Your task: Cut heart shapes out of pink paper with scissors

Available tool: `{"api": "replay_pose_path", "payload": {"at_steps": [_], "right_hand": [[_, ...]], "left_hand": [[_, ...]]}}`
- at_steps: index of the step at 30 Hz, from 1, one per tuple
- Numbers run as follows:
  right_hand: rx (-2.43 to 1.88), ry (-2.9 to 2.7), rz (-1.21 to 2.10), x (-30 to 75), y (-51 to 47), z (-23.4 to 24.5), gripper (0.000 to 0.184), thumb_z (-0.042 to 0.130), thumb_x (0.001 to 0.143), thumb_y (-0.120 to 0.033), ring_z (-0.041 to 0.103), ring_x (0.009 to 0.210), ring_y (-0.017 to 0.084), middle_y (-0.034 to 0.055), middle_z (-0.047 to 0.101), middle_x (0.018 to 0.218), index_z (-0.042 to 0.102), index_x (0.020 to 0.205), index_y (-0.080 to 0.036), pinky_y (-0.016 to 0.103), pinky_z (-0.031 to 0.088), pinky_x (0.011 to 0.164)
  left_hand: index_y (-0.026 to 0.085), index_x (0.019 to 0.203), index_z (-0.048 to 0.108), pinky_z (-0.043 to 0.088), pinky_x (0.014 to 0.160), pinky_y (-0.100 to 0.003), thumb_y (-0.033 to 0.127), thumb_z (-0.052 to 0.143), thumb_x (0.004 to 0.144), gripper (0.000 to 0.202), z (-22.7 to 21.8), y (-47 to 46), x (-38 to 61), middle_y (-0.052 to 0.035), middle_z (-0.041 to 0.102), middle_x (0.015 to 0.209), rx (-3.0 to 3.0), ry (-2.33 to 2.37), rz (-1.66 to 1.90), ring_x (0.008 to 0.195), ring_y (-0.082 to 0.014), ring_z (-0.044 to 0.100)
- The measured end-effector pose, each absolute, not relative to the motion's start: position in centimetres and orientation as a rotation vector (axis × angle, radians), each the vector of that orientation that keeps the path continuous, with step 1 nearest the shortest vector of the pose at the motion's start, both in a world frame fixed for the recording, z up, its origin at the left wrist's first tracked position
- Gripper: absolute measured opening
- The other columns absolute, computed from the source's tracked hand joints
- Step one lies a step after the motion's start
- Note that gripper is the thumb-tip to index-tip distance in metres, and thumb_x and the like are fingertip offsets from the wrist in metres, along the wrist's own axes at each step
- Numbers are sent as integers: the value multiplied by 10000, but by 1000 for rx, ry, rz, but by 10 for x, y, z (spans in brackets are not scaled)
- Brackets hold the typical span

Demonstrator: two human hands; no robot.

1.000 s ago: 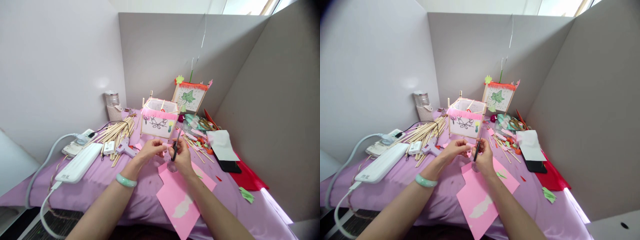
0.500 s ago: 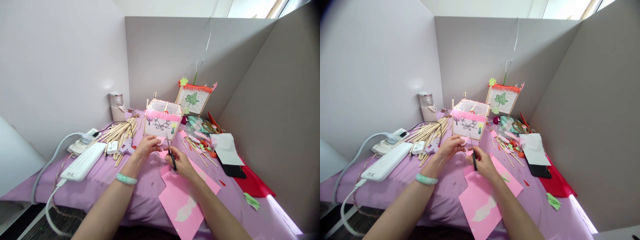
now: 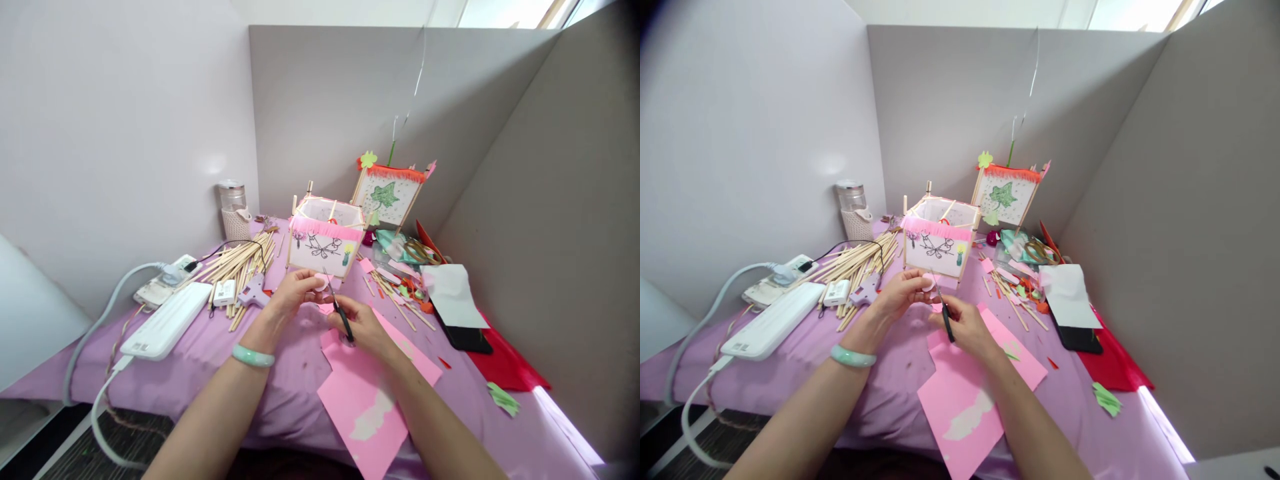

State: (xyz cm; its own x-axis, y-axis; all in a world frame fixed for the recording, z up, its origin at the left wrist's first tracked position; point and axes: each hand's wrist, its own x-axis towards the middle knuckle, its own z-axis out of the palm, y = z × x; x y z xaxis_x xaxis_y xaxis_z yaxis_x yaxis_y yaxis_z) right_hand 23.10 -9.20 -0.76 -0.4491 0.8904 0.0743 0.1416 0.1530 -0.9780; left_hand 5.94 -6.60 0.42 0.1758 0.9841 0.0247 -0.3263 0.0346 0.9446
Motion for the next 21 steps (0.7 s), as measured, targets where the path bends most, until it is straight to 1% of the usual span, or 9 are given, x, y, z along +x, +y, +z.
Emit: {"api": "replay_pose_path", "payload": {"at_steps": [7, 16, 21], "right_hand": [[-1007, -1694, 1378, 231, -93, -8, 414, 640, 739, -331, 393, 478, 69, -65, 446, 591, 620, 1111, -152, 215, 306, 462], [-982, -1739, 1367, 233, -92, -9, 384, 627, 759, -341, 404, 485, 70, -67, 435, 591, 612, 1093, -153, 215, 313, 463], [-972, -1750, 1369, 233, -92, -10, 388, 624, 771, -349, 406, 484, 71, -64, 444, 593, 612, 1109, -159, 215, 317, 463]], "left_hand": [[124, 674, 592, 507, 599, -261, 222, 713, 632, 162, 4, -66, 59, -9, 610, 669, 1049, 829, 1208, 577, -127, 625], [120, 679, 606, 521, 591, -256, 223, 713, 627, 157, 3, -64, 58, 2, 586, 643, 1057, 841, 1205, 552, -99, 577], [123, 657, 593, 519, 582, -252, 220, 708, 631, 153, 4, -65, 58, -3, 582, 639, 1070, 840, 1203, 558, -104, 581]]}}
